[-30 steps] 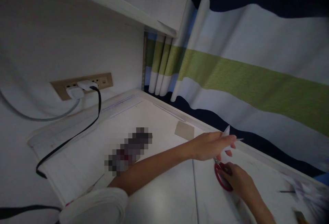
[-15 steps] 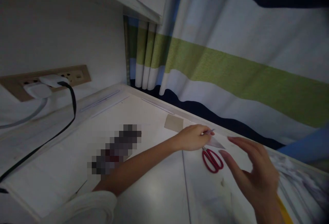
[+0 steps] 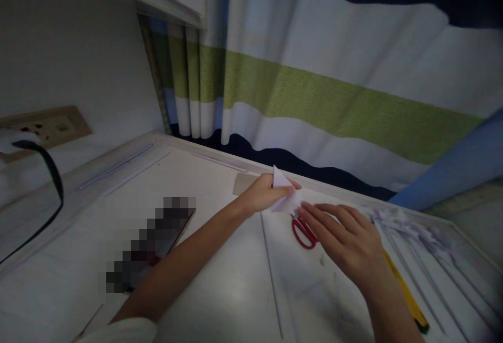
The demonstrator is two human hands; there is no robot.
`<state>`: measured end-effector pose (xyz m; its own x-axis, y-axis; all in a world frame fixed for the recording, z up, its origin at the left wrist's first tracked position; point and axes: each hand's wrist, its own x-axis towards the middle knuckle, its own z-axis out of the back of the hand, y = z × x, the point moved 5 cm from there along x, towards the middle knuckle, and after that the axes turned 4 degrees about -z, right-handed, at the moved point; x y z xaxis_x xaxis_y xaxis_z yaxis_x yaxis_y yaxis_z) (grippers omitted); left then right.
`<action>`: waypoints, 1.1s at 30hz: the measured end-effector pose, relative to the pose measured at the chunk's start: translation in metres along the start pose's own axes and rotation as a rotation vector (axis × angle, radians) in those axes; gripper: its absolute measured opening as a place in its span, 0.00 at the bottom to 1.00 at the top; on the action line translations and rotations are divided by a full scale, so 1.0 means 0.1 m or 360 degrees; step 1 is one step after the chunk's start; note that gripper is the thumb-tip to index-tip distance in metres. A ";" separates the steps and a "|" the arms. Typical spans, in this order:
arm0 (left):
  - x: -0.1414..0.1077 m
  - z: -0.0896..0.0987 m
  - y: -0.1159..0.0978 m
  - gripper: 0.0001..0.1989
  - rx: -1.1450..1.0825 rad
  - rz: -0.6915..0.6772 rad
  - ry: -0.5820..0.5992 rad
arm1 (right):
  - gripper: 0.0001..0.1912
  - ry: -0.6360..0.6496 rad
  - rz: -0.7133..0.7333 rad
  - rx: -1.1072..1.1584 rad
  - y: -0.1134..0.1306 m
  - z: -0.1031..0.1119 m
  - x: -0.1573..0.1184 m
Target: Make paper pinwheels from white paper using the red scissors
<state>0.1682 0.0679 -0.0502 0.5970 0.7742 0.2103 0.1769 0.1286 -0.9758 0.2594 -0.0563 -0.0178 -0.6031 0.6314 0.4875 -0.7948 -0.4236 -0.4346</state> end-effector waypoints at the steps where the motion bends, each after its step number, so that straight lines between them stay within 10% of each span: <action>1: 0.00 0.01 0.01 0.09 -0.0061 0.0043 -0.0007 | 0.15 0.0009 0.0015 -0.0025 0.00 0.01 0.01; 24: 0.01 -0.05 0.02 0.19 -0.0242 0.0052 0.0181 | 0.07 -0.0380 -0.0104 0.0150 -0.16 0.08 -0.05; 33: -0.02 -0.08 -0.07 0.36 -0.0036 -0.0263 0.0273 | 0.07 -0.0293 -0.0708 0.1212 -0.35 -0.02 -0.05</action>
<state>0.1724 0.0607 -0.0432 0.6823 0.6268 0.3763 0.2997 0.2296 -0.9260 0.2903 -0.0435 -0.0065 -0.1783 0.7532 0.6331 -0.7476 -0.5221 0.4106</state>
